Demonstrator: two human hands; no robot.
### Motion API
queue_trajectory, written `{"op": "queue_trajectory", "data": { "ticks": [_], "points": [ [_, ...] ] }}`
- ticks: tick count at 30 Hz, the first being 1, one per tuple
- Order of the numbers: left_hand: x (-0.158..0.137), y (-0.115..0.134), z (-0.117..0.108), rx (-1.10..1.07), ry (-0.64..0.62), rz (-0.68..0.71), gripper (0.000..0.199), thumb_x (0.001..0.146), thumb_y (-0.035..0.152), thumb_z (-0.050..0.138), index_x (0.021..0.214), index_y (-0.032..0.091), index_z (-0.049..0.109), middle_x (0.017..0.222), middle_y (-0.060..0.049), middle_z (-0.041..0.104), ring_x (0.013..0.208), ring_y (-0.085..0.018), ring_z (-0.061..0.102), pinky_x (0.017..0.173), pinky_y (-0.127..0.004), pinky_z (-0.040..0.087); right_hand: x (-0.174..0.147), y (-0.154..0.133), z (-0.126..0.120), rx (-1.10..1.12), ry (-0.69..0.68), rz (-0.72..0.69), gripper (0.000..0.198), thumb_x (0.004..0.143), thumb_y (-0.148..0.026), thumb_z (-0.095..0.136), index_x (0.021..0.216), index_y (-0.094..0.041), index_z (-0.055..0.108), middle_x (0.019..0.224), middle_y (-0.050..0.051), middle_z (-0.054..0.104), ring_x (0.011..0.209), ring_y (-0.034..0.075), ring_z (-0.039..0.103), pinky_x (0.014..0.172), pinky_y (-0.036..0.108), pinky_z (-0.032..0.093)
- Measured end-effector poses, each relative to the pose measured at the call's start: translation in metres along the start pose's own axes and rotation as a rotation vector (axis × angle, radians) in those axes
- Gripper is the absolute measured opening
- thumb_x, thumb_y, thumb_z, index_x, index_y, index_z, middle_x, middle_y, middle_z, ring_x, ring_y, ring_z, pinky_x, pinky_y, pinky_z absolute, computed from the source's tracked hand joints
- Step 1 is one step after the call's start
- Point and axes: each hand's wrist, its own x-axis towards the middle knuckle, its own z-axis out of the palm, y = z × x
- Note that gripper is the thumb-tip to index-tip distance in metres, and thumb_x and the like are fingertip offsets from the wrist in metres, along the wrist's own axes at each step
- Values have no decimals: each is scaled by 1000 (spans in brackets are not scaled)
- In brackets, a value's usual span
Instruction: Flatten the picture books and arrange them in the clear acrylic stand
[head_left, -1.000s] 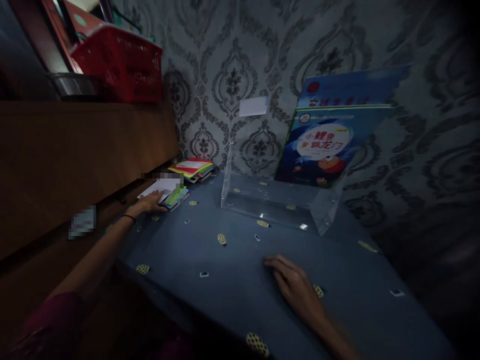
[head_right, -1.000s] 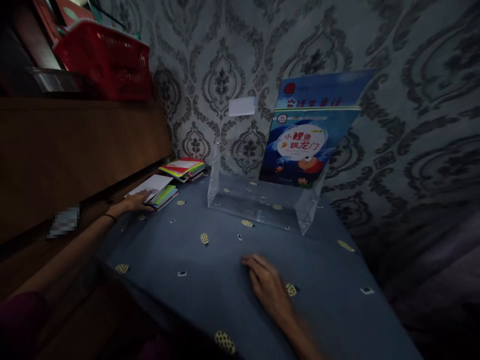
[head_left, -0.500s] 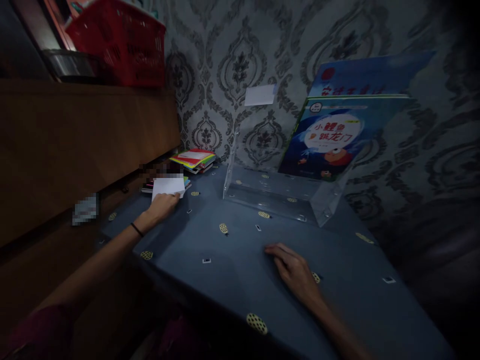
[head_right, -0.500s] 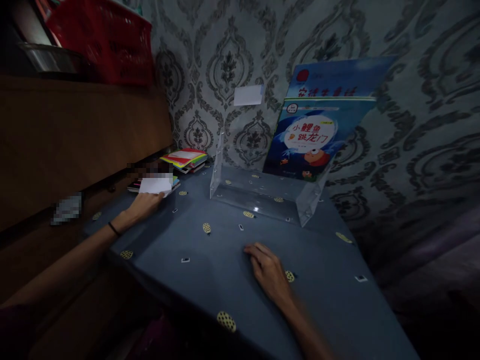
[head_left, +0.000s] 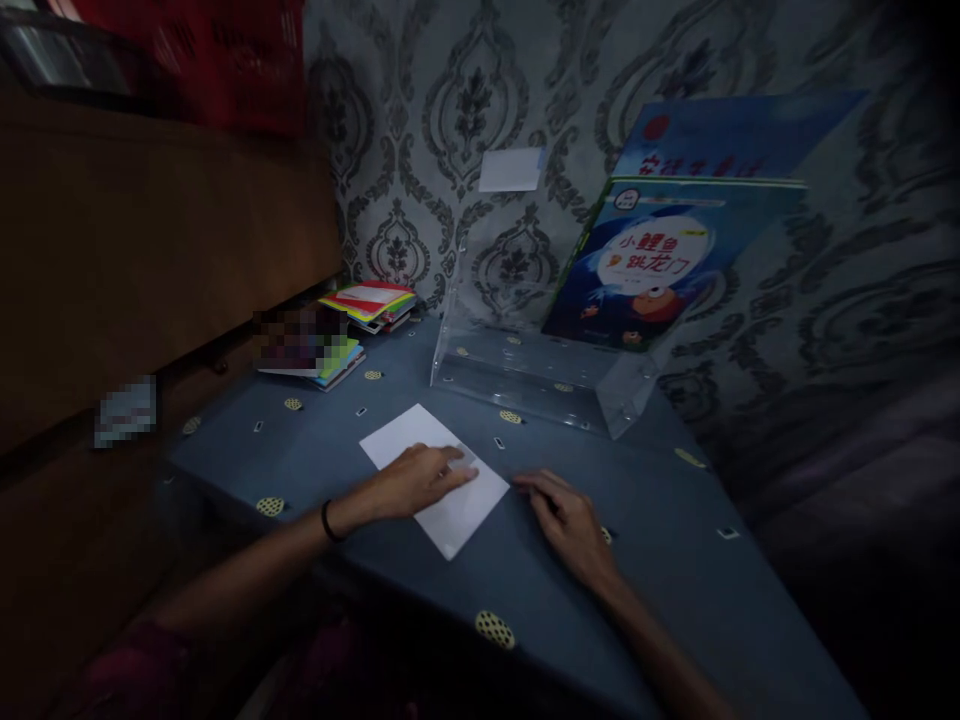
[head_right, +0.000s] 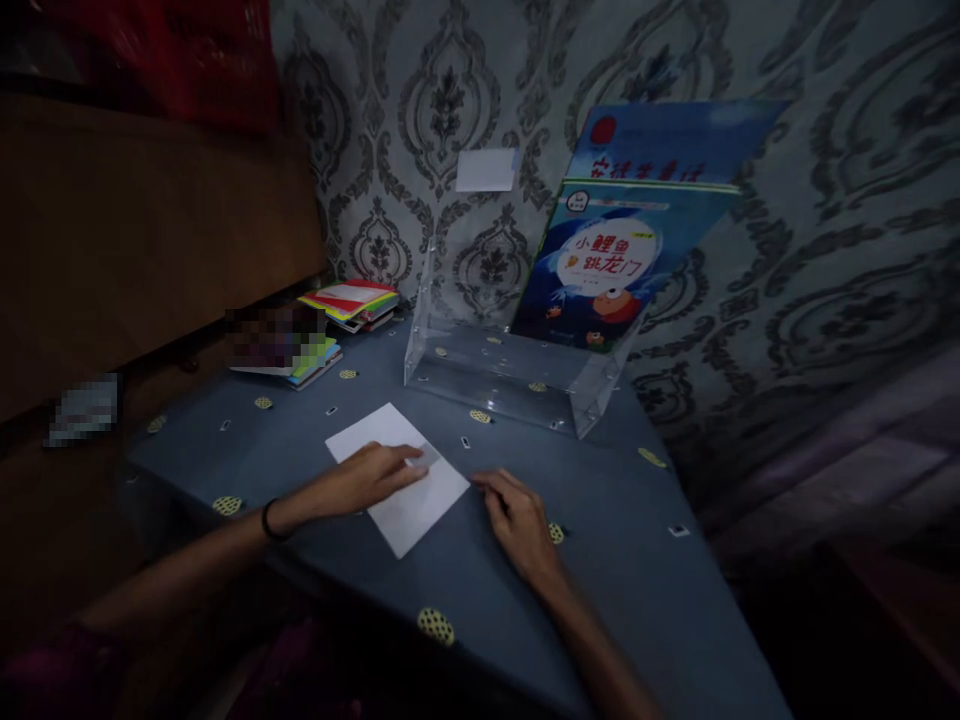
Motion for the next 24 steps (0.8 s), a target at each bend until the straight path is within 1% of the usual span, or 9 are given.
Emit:
{"op": "queue_trajectory", "data": {
  "ticks": [2, 4, 7, 9, 12, 16, 18, 21, 24],
  "points": [
    [-3, -1, 13, -117, -36, 79, 44, 106, 43, 39, 133, 16, 59, 113, -11, 75, 110, -24, 69, 94, -34, 52, 1, -4, 0, -10, 35, 27, 28, 96, -26, 46, 99, -19, 73, 86, 7, 72, 80, 23, 71, 74, 36, 59],
    [-5, -12, 25, -119, -29, 140, 41, 105, 40, 41, 135, 19, 59, 129, -10, 70, 122, -25, 63, 102, -38, 50, 2, -9, 3, -31, 55, 26, 30, 99, -29, 45, 105, -18, 72, 94, 10, 72, 89, 24, 71, 80, 38, 59],
    [2, -41, 39, -1, 26, 228, 39, 104, 35, 45, 138, 20, 56, 141, -11, 62, 134, -24, 54, 113, -43, 43, 1, -15, 11, -136, 48, -27, 30, 100, -29, 45, 113, -18, 70, 114, 13, 72, 108, 27, 68, 94, 45, 56],
    [12, -60, 46, 113, 81, 261, 40, 103, 32, 48, 140, 19, 55, 146, -14, 58, 140, -26, 49, 117, -47, 39, 2, -18, 19, -241, 20, -79, 29, 100, -27, 46, 116, -20, 69, 123, 14, 70, 115, 28, 65, 100, 50, 53],
    [30, -78, 52, 216, 120, 257, 44, 102, 33, 50, 143, 17, 52, 153, -15, 51, 145, -26, 44, 118, -48, 38, 6, -23, 36, -361, -80, -161, 33, 99, -22, 47, 124, -20, 67, 132, 14, 67, 126, 29, 61, 108, 55, 47],
    [44, -83, 48, 277, 134, 219, 44, 104, 35, 46, 144, 16, 50, 152, -16, 52, 145, -26, 44, 119, -47, 36, 17, -26, 58, -421, -172, -214, 40, 99, -21, 48, 135, -15, 61, 141, 17, 62, 135, 30, 55, 115, 56, 44],
    [48, -85, 44, 282, 146, 211, 43, 105, 35, 44, 143, 17, 51, 150, -15, 54, 144, -25, 45, 117, -46, 37, 26, -28, 68, -412, -198, -207, 42, 99, -23, 48, 138, -14, 58, 144, 18, 59, 138, 31, 53, 115, 56, 43],
    [53, -92, 41, 286, 163, 149, 43, 104, 34, 44, 143, 17, 52, 151, -15, 53, 144, -27, 45, 115, -48, 40, 40, -35, 78, -396, -237, -159, 45, 99, -24, 50, 141, -8, 55, 147, 22, 55, 141, 33, 49, 116, 58, 41],
    [56, -101, 42, 310, 206, 117, 40, 104, 29, 43, 141, 18, 55, 148, -15, 57, 138, -27, 52, 111, -48, 44, 50, -43, 82, -383, -283, -120, 48, 100, -25, 49, 143, -5, 52, 151, 23, 51, 143, 32, 46, 119, 57, 38]
  ]
}}
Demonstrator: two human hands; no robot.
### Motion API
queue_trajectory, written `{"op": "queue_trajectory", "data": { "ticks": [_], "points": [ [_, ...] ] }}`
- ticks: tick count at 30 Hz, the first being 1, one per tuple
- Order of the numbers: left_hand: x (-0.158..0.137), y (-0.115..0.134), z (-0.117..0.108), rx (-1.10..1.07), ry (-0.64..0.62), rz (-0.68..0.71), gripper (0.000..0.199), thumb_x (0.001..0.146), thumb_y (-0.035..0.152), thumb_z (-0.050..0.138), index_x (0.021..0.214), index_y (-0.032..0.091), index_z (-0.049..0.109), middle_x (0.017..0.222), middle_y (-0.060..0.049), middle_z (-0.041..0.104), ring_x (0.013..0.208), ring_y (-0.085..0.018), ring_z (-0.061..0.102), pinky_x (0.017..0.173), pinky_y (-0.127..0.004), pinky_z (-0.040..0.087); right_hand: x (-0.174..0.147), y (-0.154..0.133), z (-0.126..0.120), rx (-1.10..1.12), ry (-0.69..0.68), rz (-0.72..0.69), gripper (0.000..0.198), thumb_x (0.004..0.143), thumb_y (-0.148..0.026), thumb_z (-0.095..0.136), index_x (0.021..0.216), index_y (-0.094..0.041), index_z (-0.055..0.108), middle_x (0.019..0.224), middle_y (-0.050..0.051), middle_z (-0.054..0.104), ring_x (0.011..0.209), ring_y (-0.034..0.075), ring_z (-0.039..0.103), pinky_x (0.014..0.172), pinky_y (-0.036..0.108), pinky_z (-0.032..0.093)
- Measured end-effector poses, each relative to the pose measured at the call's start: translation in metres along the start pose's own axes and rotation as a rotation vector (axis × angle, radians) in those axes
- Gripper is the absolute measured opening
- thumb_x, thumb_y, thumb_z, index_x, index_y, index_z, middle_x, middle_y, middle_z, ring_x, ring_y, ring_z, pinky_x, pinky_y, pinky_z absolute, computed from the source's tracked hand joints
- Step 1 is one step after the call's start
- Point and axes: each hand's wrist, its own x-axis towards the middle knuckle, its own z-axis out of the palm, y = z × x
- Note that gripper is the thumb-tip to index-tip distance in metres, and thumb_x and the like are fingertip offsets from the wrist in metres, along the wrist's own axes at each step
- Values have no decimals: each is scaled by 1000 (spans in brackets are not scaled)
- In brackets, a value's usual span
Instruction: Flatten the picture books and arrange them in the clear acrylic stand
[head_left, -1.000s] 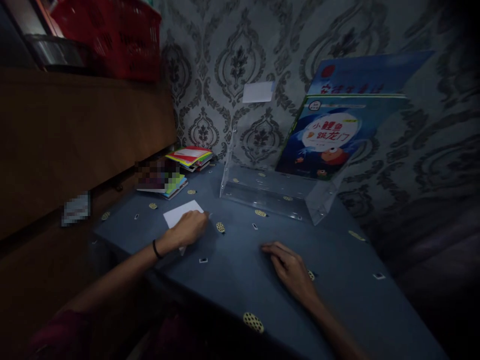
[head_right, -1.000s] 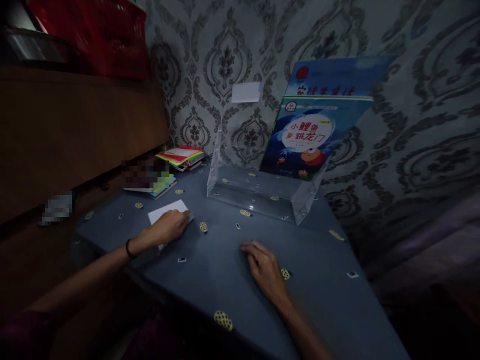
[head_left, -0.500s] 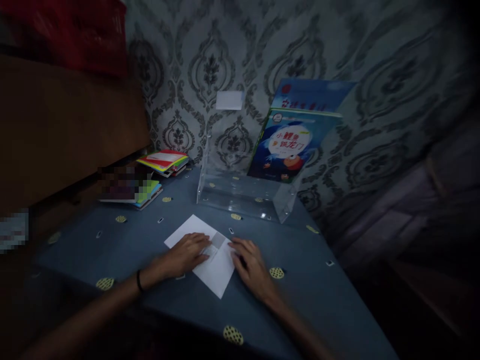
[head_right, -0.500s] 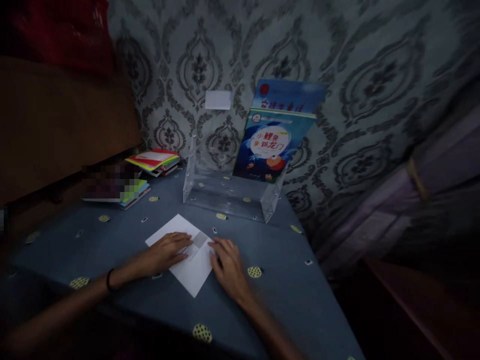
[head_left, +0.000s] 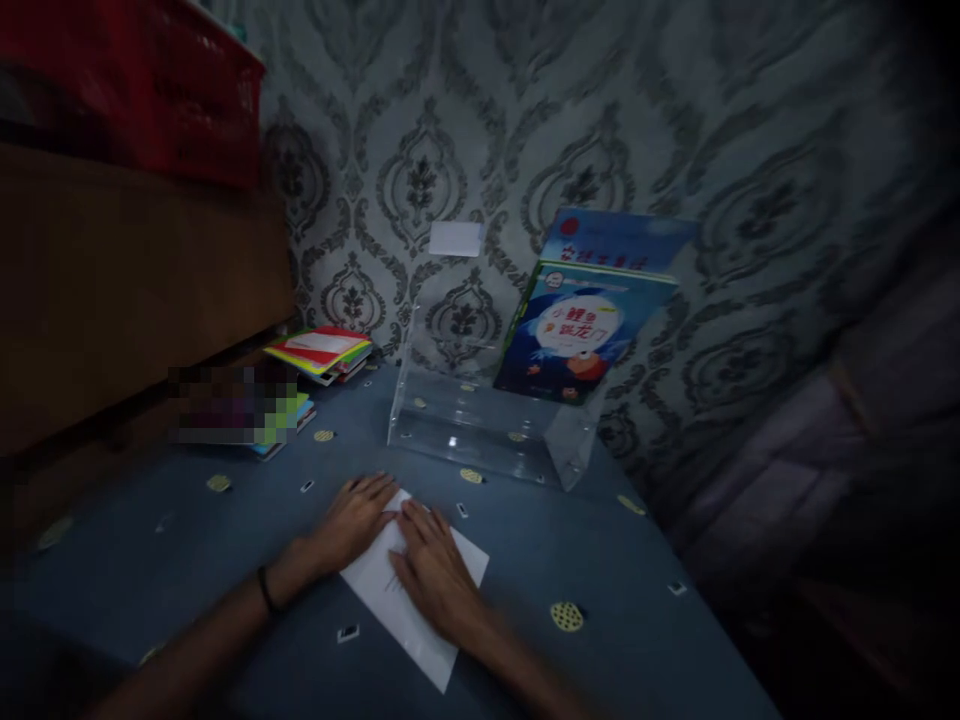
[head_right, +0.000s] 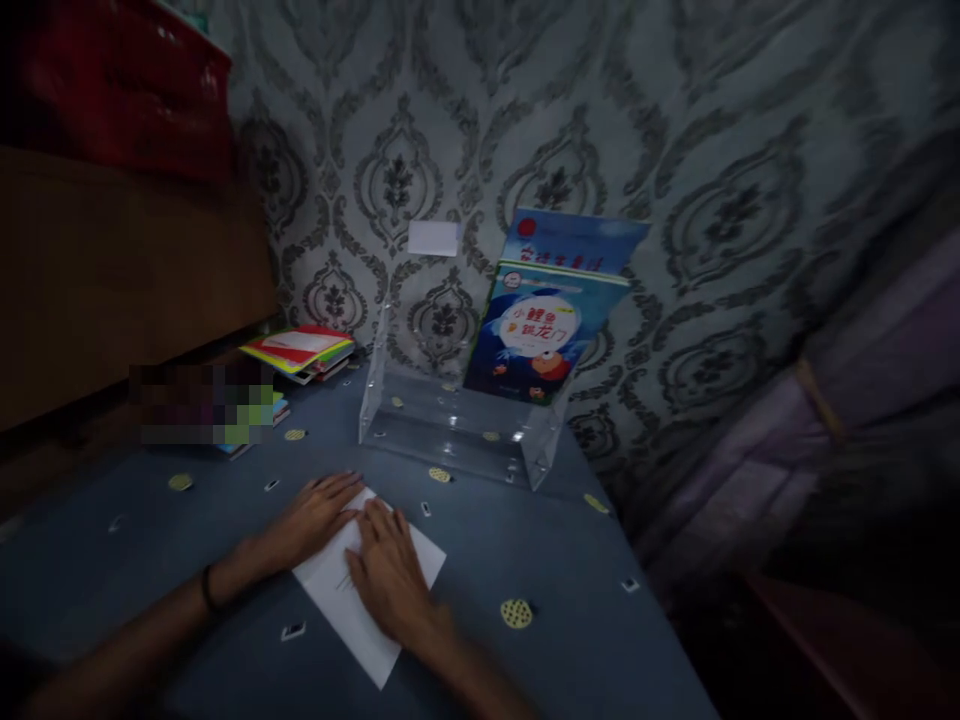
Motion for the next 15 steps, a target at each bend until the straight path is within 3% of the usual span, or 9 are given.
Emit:
{"op": "queue_trajectory", "data": {
  "ticks": [3, 7, 15],
  "points": [
    [2, -7, 4, 68, 46, -32, 39, 104, 27, 40, 136, 20, 60, 139, -15, 64, 129, -28, 60, 105, -48, 49, 8, 2, -4, 29, -3, -24, 49, 102, -29, 49, 145, -6, 50, 151, 20, 51, 144, 28, 45, 122, 51, 35],
    [5, -8, 3, 159, -11, -93, 37, 102, 25, 40, 127, 22, 66, 126, -14, 70, 118, -30, 66, 95, -45, 55, 17, 12, -9, 74, 3, -65, 46, 103, -31, 48, 145, -11, 51, 150, 14, 55, 145, 22, 45, 124, 44, 32],
    [-2, -9, 16, 208, 15, -130, 42, 99, 20, 38, 130, 26, 67, 132, -13, 68, 122, -30, 64, 94, -44, 57, 22, -3, 0, 78, -23, 98, 47, 104, -30, 44, 148, -13, 50, 152, 13, 52, 145, 26, 44, 125, 50, 29]
  ]
}}
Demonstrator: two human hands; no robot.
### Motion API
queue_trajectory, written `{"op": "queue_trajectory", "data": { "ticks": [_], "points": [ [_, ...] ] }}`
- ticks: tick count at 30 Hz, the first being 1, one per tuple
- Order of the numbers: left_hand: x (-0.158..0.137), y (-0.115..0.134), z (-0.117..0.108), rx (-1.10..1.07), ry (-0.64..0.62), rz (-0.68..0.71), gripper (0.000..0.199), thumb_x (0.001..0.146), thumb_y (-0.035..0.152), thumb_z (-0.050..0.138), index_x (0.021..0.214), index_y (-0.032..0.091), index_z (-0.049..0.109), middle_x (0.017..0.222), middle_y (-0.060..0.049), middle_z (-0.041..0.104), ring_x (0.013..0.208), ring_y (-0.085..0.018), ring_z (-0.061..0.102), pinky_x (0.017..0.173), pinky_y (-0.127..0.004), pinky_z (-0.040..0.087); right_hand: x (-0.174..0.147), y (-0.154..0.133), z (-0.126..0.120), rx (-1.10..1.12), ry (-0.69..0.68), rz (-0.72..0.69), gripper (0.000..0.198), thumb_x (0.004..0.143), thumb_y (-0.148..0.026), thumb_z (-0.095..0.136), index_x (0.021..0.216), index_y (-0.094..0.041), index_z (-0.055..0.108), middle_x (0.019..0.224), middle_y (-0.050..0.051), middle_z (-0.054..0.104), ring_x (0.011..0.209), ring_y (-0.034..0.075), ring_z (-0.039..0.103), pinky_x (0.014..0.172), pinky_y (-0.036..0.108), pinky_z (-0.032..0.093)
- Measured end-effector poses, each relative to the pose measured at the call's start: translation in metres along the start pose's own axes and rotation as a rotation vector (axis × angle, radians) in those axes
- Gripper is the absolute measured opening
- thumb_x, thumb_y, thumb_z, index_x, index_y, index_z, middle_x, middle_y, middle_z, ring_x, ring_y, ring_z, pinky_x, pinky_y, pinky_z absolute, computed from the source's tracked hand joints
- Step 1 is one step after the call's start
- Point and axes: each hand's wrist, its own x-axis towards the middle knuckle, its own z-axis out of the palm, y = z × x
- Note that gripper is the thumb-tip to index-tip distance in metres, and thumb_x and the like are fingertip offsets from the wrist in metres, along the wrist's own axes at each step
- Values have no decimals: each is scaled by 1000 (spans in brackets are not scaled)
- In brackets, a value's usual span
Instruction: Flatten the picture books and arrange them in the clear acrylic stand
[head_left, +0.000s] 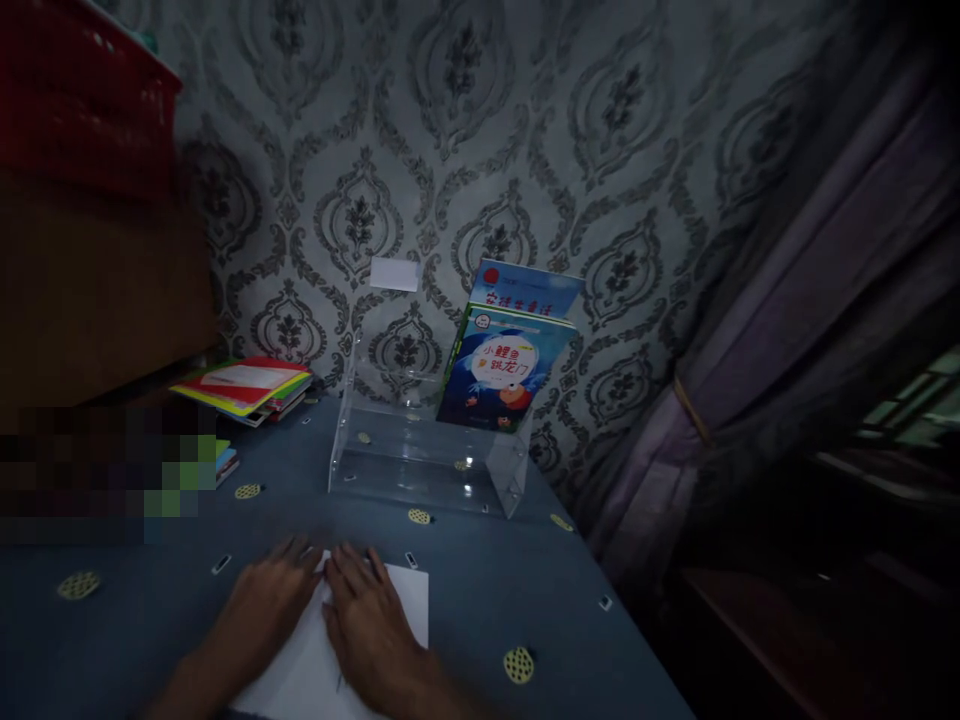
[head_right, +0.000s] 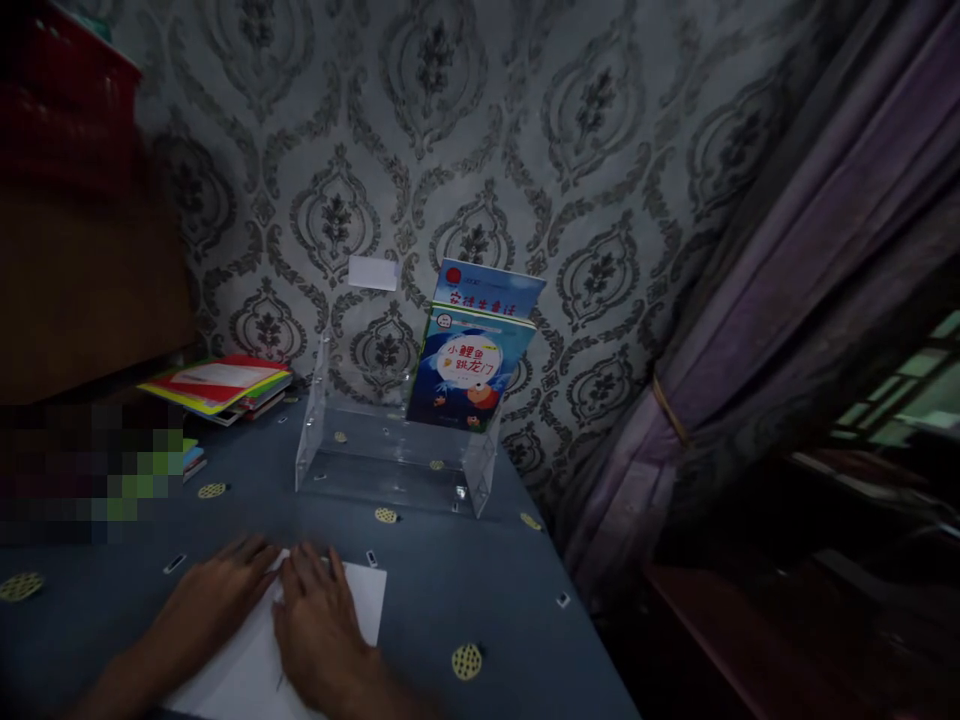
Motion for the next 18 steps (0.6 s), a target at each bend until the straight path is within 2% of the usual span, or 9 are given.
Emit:
{"op": "queue_trajectory", "data": {
  "ticks": [3, 7, 9, 11, 16, 18],
  "points": [
    [1, 5, -12, 13, -63, 2, 43, 100, 18, 37, 132, 23, 65, 129, -14, 68, 119, -31, 65, 90, -45, 57, -10, 8, -1, -15, 1, 37, 49, 104, -32, 44, 149, -13, 49, 154, 12, 50, 146, 25, 42, 125, 49, 29],
    [0, 14, -42, -15, -152, -41, 39, 102, 21, 37, 128, 21, 66, 126, -14, 67, 117, -29, 63, 86, -41, 56, -30, 29, -15, -95, -41, 92, 49, 102, -27, 45, 147, -11, 51, 152, 15, 51, 145, 27, 44, 124, 52, 31],
    [0, 15, -52, -8, -148, -26, 36, 103, 23, 37, 124, 19, 66, 122, -14, 68, 114, -28, 62, 89, -41, 54, -42, 42, -20, -144, -35, 119, 49, 102, -25, 42, 148, -10, 50, 152, 17, 50, 146, 28, 43, 123, 53, 31],
    [1, 14, -54, 9, -151, -17, 35, 103, 25, 37, 122, 18, 66, 119, -14, 67, 113, -29, 61, 89, -41, 53, -53, 53, -23, -165, -22, 136, 51, 102, -26, 39, 147, -6, 49, 153, 19, 49, 146, 29, 42, 122, 56, 31],
    [1, 12, -52, 38, -158, 3, 32, 104, 26, 38, 117, 17, 65, 117, -14, 66, 109, -28, 58, 89, -40, 50, -72, 64, -22, -165, 69, 137, 48, 104, -31, 35, 148, -17, 50, 153, 14, 51, 146, 26, 42, 121, 54, 32],
    [1, 16, -51, 67, -160, 6, 33, 103, 22, 37, 119, 16, 65, 119, -15, 66, 110, -29, 58, 91, -42, 49, -73, 65, -21, -170, 83, 139, 48, 104, -32, 35, 147, -17, 52, 152, 14, 52, 145, 26, 43, 120, 53, 33]
  ]
}}
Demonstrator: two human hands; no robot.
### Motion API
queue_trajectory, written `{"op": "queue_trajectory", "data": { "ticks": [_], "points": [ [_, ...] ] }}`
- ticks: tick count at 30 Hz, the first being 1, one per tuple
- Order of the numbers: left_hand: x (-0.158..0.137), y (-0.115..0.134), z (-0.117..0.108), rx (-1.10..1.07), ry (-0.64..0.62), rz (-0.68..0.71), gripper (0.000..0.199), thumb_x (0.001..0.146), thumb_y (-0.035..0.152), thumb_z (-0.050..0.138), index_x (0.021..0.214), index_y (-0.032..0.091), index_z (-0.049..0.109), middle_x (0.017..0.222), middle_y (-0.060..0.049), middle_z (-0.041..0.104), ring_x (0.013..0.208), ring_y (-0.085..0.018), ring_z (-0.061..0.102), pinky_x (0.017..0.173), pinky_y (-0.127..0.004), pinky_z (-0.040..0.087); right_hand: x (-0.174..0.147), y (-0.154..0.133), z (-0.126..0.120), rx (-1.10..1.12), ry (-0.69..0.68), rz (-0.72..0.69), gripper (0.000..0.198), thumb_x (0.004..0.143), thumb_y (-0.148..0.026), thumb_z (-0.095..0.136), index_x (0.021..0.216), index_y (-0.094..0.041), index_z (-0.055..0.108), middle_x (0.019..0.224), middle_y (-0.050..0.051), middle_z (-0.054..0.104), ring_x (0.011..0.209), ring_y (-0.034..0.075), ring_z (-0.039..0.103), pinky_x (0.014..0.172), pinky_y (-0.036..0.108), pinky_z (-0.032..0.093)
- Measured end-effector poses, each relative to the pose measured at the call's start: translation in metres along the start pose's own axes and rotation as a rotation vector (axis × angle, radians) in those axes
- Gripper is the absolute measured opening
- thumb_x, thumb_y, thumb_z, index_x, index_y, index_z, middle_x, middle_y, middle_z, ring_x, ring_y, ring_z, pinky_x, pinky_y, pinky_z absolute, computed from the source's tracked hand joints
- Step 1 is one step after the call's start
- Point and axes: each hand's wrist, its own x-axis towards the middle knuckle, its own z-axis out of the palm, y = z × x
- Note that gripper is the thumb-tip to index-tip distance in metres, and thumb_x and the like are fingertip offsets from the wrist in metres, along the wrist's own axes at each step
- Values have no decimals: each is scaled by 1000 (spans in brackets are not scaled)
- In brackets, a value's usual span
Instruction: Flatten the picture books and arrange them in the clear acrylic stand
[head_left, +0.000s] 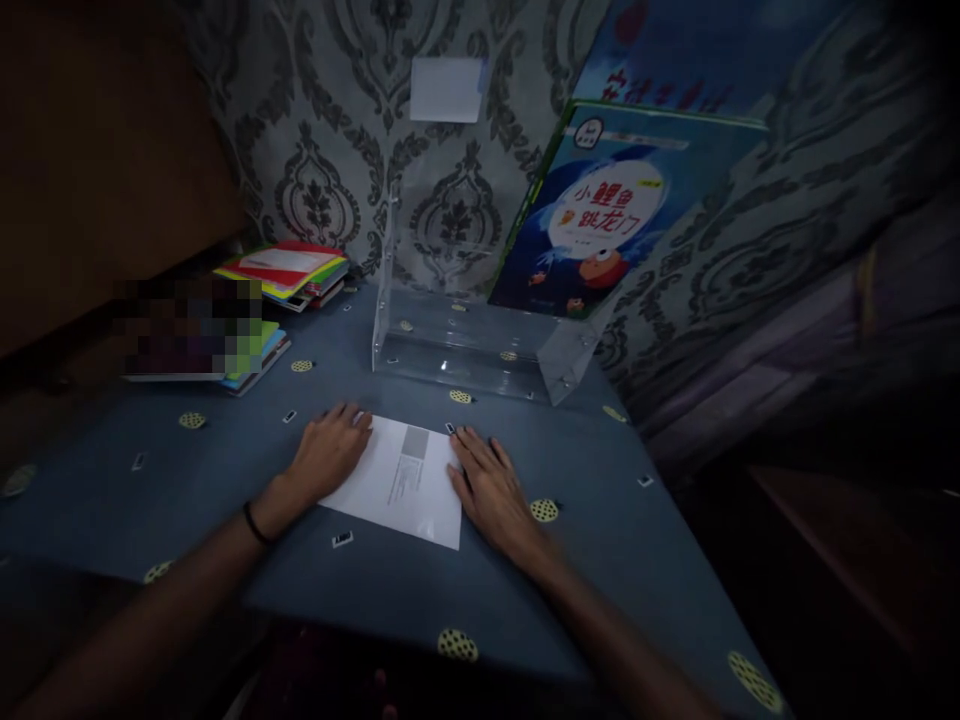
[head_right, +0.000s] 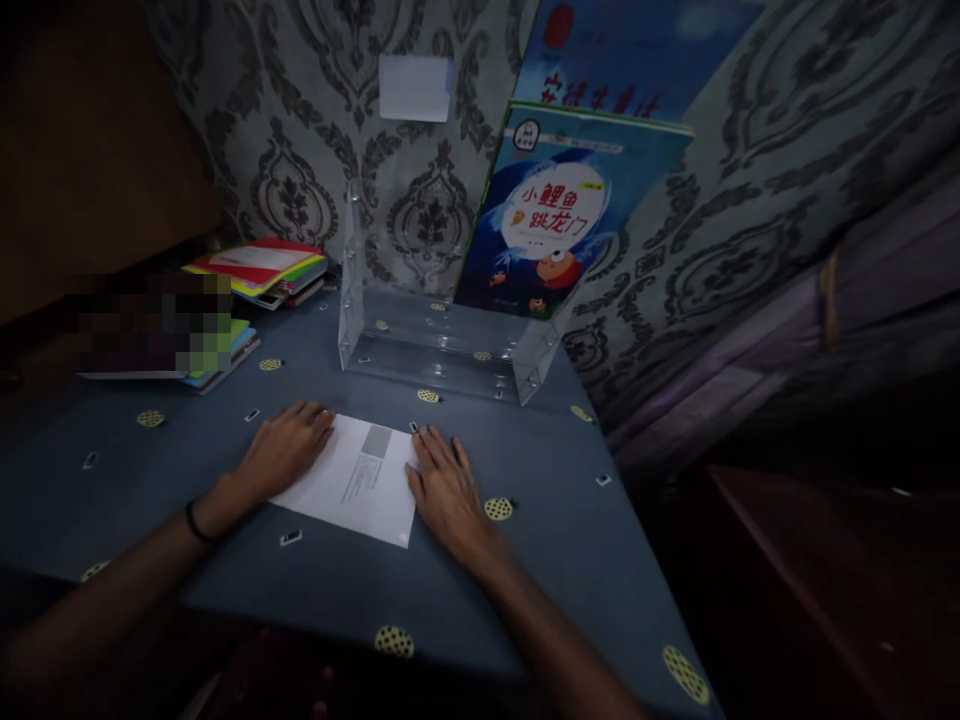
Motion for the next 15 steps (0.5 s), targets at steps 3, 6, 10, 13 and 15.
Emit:
{"op": "queue_trajectory", "data": {
  "ticks": [3, 6, 10, 13, 15],
  "points": [
    [-2, 13, 2, -11, 16, 67, 40, 101, 13, 35, 133, 17, 58, 130, -16, 63, 118, -30, 58, 99, -47, 45, 1, 0, 1, 4, 4, -4, 48, 104, -31, 36, 145, -13, 53, 151, 16, 53, 145, 27, 44, 120, 54, 33],
    [-4, 27, 9, -109, 40, 215, 45, 102, 10, 32, 142, 19, 49, 145, -14, 56, 135, -27, 50, 110, -48, 37, 2, 2, 2, 5, 22, -22, 47, 103, -31, 37, 145, -16, 53, 151, 15, 53, 145, 27, 44, 119, 54, 34],
    [-5, 27, 22, -147, 74, 246, 42, 107, 21, 28, 145, 19, 46, 151, -13, 52, 143, -26, 43, 115, -49, 33, 2, 3, 3, -11, 38, -34, 48, 104, -33, 35, 142, -12, 56, 150, 18, 53, 143, 28, 47, 118, 54, 36],
    [-7, 10, 25, -134, 82, 146, 42, 107, 25, 29, 143, 17, 49, 147, -14, 56, 139, -27, 49, 114, -50, 36, 3, 6, 7, -26, 72, -38, 48, 103, -34, 35, 138, -12, 59, 147, 18, 57, 140, 29, 51, 117, 53, 38],
    [-11, -3, 24, -132, 96, 87, 41, 107, 23, 30, 140, 13, 51, 144, -17, 58, 136, -28, 52, 111, -52, 38, 2, 9, 12, -40, 108, -58, 48, 103, -35, 34, 137, -13, 60, 145, 18, 59, 138, 29, 53, 115, 53, 40]
  ]
}}
